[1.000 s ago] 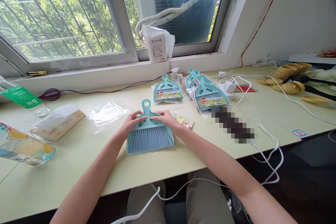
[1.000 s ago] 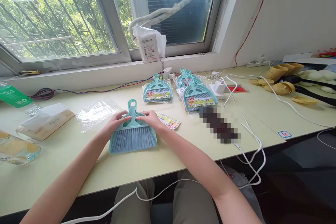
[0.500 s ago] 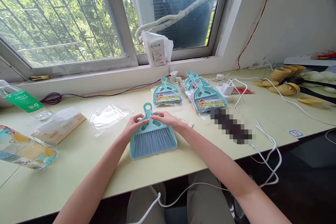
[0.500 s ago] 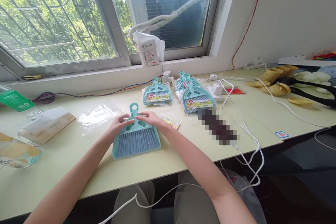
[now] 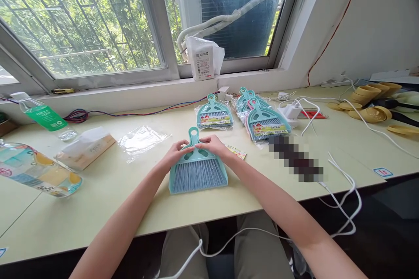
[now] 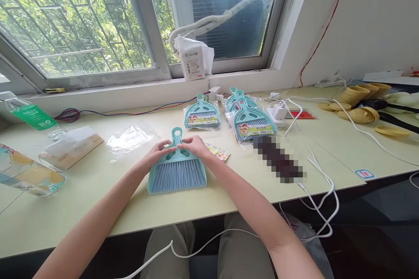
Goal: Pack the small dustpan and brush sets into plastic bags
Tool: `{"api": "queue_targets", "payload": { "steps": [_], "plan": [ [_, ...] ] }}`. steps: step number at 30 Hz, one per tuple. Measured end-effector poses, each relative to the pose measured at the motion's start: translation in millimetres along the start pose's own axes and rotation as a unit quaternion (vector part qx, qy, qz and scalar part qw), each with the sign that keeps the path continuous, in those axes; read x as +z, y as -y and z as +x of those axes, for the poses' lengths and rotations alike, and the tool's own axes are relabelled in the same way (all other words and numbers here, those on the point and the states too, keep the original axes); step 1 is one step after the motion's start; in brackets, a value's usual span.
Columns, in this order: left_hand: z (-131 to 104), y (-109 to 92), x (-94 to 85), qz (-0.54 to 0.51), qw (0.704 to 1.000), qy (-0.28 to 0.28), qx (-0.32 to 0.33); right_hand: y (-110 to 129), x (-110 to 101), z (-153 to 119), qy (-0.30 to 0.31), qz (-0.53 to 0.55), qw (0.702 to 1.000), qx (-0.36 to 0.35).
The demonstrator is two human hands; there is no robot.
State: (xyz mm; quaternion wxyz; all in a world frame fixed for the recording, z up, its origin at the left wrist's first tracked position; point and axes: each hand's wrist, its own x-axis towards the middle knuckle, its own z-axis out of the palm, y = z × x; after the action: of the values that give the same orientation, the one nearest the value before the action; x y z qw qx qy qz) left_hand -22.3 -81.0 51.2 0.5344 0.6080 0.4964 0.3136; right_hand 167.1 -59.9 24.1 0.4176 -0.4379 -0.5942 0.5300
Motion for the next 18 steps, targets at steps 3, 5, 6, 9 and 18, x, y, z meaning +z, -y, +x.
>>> {"api": "queue_targets", "payload": {
  "steps": [3, 5, 6, 9, 18],
  "plan": [
    [-1, 0, -10.1, -0.017, 0.997, 0.073, -0.034, 4, -5, 2, 0.001, 0.018, 1.0, 0.005],
    [-1, 2, -17.9, -0.025, 0.992, 0.117, -0.041, 10, -14, 3, 0.004, 0.01, 1.0, 0.02],
    [-1, 3, -21.6, -0.028, 0.991, 0.122, -0.043, 13, -21, 3, 0.002, -0.006, 1.0, 0.029],
    [1, 9, -31.6, -0.038, 0.995, 0.083, -0.036, 19, -44, 1, -0.054, -0.137, 0.989, 0.025],
    [9, 19, -47.8, -0.109, 0.99, -0.086, -0.015, 6, -86, 0, 0.077, -0.366, 0.926, -0.057]
  ]
}}
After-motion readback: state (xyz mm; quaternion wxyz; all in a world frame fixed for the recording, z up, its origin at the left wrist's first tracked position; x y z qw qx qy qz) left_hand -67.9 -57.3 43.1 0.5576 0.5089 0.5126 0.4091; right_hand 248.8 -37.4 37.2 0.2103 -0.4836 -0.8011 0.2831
